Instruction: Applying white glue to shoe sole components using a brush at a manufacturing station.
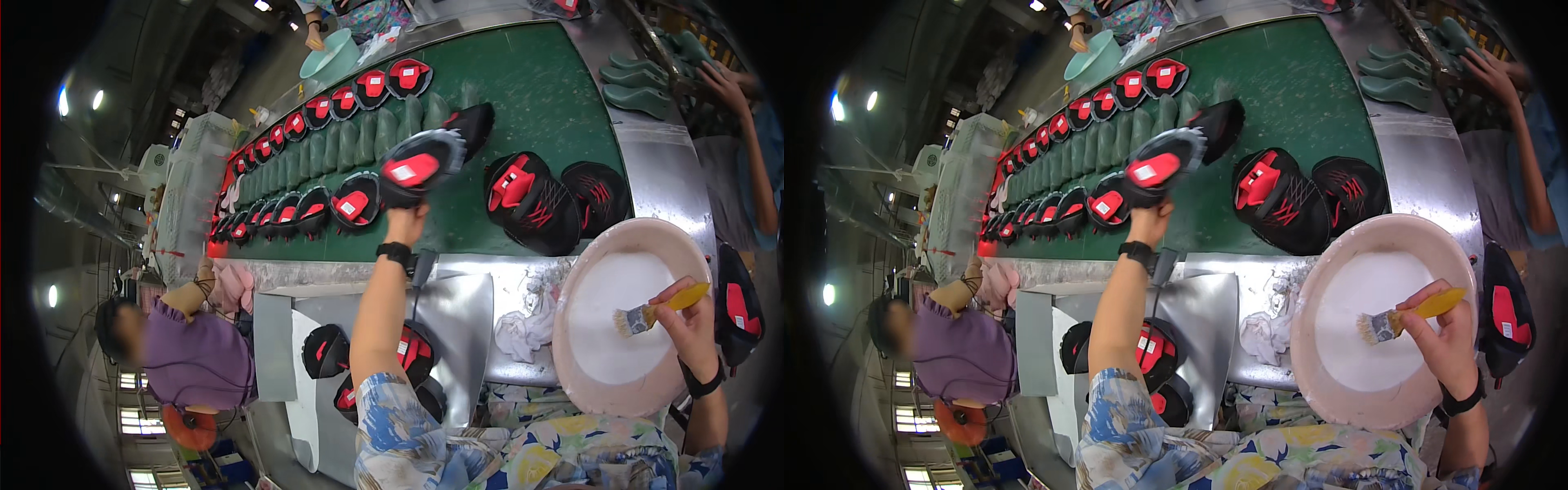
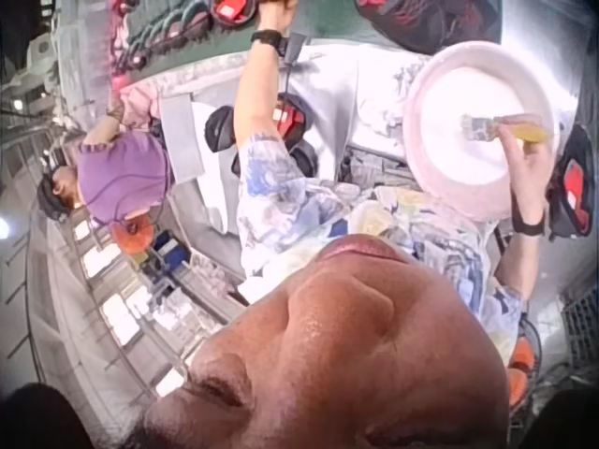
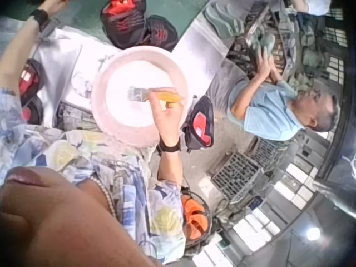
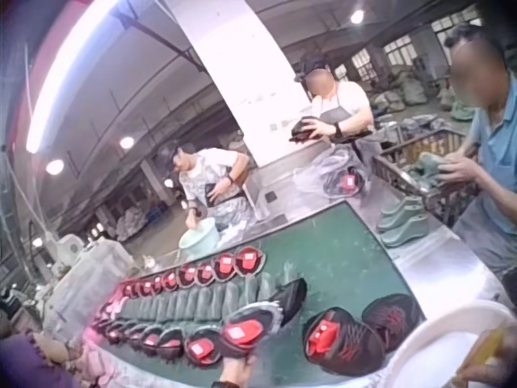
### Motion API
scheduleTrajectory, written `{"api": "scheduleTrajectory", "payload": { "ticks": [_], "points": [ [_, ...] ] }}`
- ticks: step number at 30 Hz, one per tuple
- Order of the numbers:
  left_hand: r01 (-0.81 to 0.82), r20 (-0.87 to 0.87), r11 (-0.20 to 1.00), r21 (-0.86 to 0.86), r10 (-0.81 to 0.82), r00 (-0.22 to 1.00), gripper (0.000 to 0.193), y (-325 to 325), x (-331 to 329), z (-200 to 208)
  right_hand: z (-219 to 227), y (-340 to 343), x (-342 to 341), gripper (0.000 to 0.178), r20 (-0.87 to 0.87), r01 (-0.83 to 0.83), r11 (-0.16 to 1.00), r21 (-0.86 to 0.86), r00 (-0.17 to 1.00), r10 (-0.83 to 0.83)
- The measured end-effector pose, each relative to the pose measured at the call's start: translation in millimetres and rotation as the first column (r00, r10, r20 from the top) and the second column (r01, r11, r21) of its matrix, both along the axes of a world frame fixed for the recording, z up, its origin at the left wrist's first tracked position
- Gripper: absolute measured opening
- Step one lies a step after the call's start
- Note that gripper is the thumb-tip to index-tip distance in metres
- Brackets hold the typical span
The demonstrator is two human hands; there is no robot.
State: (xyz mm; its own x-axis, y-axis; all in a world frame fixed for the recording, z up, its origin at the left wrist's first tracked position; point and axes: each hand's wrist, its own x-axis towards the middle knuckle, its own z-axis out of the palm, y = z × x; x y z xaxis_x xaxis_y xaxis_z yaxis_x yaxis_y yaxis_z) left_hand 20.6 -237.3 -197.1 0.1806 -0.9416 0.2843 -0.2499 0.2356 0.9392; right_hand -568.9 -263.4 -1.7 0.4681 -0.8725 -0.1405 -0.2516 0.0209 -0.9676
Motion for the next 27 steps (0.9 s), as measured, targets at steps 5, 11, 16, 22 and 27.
{"api": "scheduleTrajectory", "payload": {
  "ticks": [5,11,16,22,27],
  "points": [
    [-0.523,-0.729,0.747,0.411,0.614,0.303,0.014,20.1,9.1,-5.0,-5.1,2.3,-2.8,0.016,-0.064,-0.017,1.000,0.010,0.998,0.017],
    [-0.417,-0.686,0.808,0.416,0.580,0.440,0.044,54.1,39.7,-7.6,-2.9,1.3,-7.8,0.014,-0.089,-0.036,0.999,0.016,0.995,0.037],
    [-0.590,0.184,0.386,0.709,0.707,0.683,0.042,58.5,28.8,17.3,-8.0,-3.5,-20.4,0.014,-0.120,0.015,1.000,0.007,0.993,-0.014],
    [-0.714,0.902,0.564,0.415,-0.150,0.405,0.026,48.8,-18.5,78.1,-9.7,-6.3,-23.6,0.014,-0.130,0.022,1.000,-0.006,0.991,-0.023],
    [-0.784,0.958,0.621,0.024,0.210,0.196,0.013,1.1,-22.0,73.7,-8.1,-7.2,-23.8,0.015,-0.125,0.050,0.998,0.050,0.991,-0.044]
  ]
}}
